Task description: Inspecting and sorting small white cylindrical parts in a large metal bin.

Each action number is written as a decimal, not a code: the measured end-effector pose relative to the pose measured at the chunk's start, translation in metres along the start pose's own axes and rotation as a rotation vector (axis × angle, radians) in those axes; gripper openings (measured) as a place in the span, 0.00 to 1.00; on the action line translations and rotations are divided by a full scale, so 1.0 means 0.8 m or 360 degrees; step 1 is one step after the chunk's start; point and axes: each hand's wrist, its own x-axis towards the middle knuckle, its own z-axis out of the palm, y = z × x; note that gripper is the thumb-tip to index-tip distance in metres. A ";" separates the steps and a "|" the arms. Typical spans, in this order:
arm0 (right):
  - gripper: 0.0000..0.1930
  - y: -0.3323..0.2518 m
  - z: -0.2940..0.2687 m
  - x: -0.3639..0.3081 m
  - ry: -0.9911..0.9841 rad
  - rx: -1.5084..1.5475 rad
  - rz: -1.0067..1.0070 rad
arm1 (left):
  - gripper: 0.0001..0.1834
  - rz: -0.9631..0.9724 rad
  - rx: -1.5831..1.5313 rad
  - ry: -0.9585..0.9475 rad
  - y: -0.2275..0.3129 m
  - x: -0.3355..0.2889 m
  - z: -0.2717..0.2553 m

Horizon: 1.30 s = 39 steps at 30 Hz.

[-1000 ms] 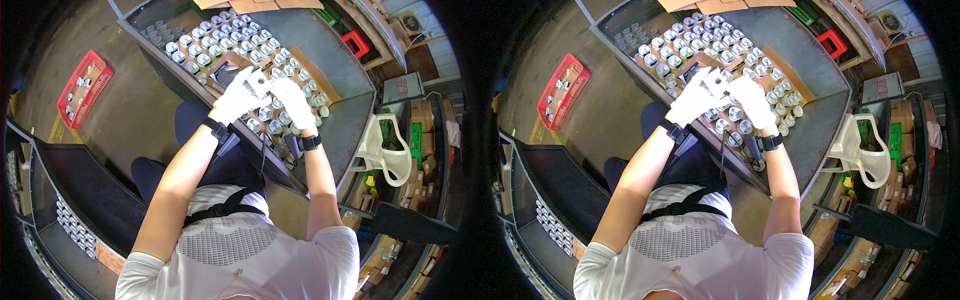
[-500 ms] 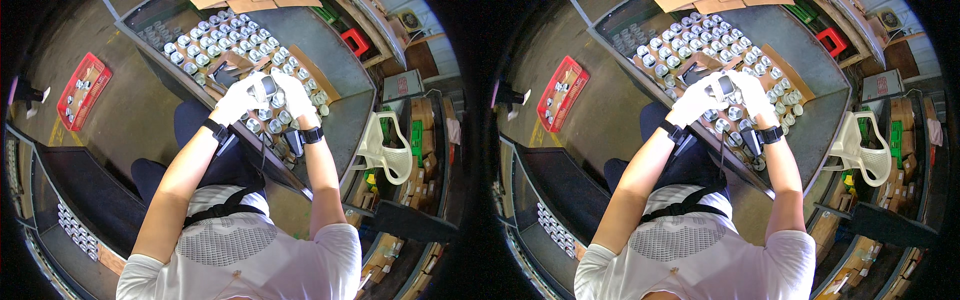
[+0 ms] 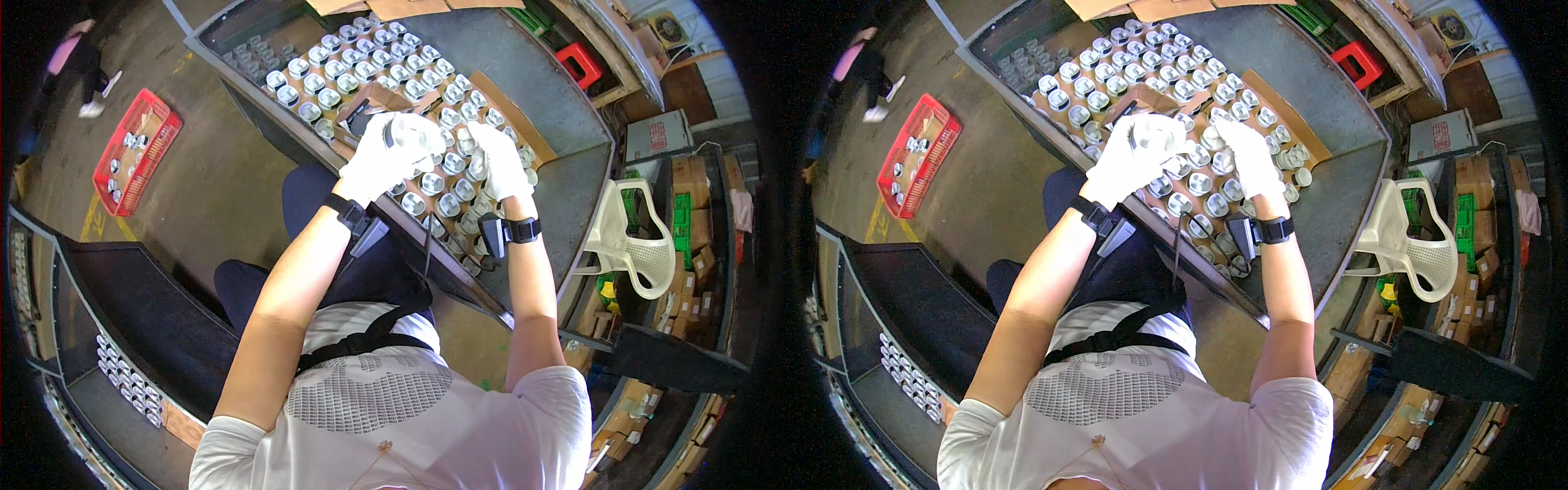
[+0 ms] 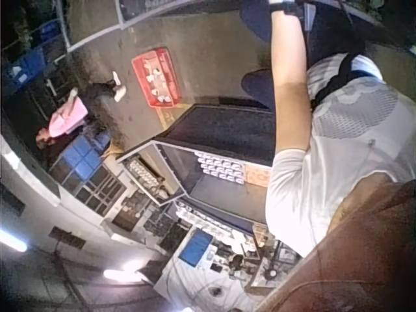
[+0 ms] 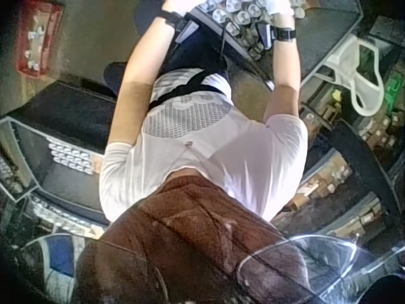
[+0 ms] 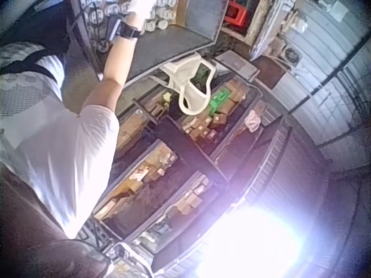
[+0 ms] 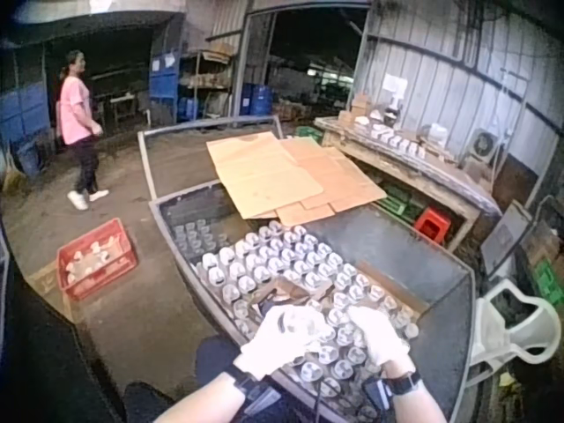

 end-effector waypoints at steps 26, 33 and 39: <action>0.10 0.121 -0.127 0.094 0.0154 0.0132 0.0633 | 0.26 -0.0091 0.2275 0.0359 0.000 -0.023 0.027; 0.09 0.210 -0.313 0.222 0.0917 -0.0008 0.0758 | 0.20 0.0479 0.3171 0.0250 -0.009 -0.025 0.029; 0.12 0.321 -0.288 0.287 0.0795 -0.0849 0.0946 | 0.21 0.0374 0.3241 0.0256 -0.017 -0.020 0.026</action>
